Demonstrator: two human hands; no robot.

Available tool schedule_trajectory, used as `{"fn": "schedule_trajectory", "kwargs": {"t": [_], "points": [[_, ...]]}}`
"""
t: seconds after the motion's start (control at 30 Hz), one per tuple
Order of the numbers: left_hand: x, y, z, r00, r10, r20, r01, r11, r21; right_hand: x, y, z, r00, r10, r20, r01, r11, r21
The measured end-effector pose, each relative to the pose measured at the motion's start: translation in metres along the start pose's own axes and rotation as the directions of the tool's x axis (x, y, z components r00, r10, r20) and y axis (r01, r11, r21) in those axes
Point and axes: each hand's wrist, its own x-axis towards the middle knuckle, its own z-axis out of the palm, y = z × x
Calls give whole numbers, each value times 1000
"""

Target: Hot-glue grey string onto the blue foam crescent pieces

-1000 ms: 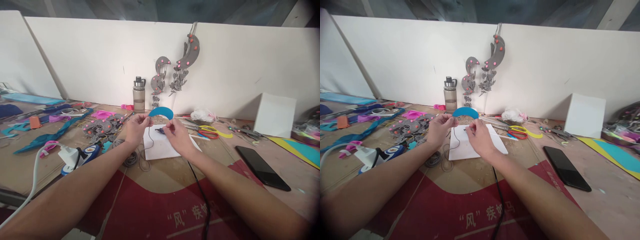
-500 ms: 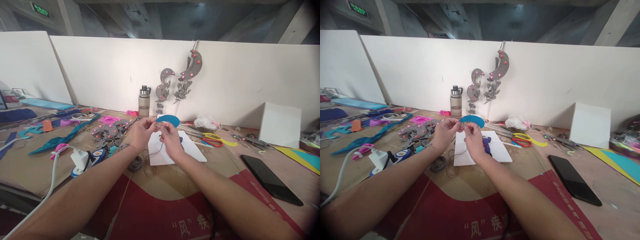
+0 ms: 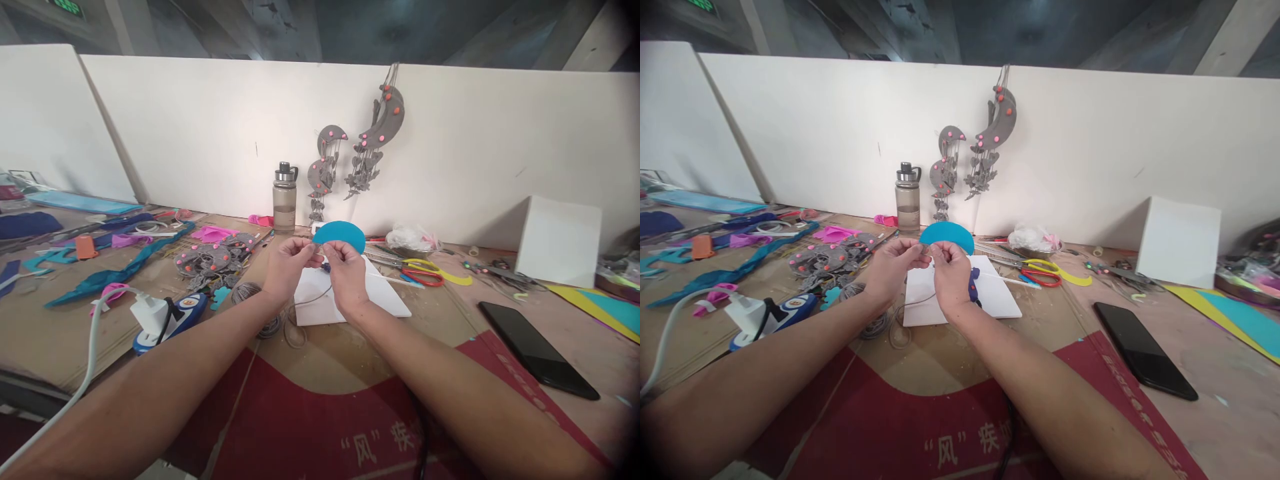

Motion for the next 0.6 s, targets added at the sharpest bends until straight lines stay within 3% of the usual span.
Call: {"fn": "schedule_trajectory", "kwargs": {"t": [0.27, 0.5, 0.6], "points": [[-2, 2, 3, 998, -61, 32, 65, 987, -147, -1, -5, 0, 999, -24, 33, 25, 1000, -12], [2, 2, -4, 973, -124, 195, 167, 959, -227, -1, -10, -2, 996, 6, 94, -6, 1000, -8], [2, 1, -5, 979, -121, 163, 155, 965, -213, 0, -7, -3, 994, 64, 94, -59, 997, -56]]}}
